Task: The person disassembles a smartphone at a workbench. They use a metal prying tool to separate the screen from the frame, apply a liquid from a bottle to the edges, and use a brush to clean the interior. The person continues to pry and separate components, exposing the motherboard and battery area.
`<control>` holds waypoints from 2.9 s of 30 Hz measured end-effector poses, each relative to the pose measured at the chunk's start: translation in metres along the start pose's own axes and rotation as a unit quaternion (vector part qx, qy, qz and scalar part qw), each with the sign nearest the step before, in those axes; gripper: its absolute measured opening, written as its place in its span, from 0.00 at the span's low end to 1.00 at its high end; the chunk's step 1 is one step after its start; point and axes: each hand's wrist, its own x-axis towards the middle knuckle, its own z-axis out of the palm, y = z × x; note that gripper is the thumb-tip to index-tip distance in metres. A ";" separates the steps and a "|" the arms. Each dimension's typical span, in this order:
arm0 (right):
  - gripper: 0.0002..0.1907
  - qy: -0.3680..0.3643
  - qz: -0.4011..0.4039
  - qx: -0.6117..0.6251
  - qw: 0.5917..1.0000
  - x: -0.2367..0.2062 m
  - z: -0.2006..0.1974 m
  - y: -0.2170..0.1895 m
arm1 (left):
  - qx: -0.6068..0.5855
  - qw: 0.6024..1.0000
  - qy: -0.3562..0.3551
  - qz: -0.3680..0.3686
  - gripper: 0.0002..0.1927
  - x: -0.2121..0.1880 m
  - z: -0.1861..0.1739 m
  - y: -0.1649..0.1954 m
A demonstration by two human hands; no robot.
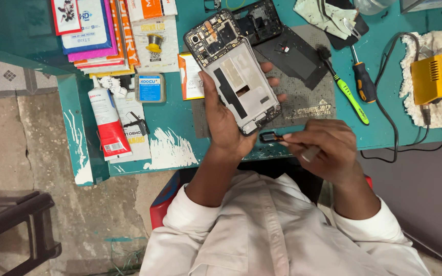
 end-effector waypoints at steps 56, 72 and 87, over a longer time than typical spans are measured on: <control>0.07 -0.079 0.196 -0.236 0.948 -0.002 0.016 0.048 | 0.037 0.998 -0.014 0.048 0.42 -0.029 0.002 0.027; 0.14 0.293 0.298 0.530 0.738 -0.013 0.002 0.023 | 0.203 0.975 -0.079 0.031 0.60 -0.059 0.027 0.020; 0.13 0.227 0.260 0.476 0.809 -0.017 -0.001 -0.012 | 0.273 0.960 -0.060 0.015 0.53 -0.058 0.029 0.020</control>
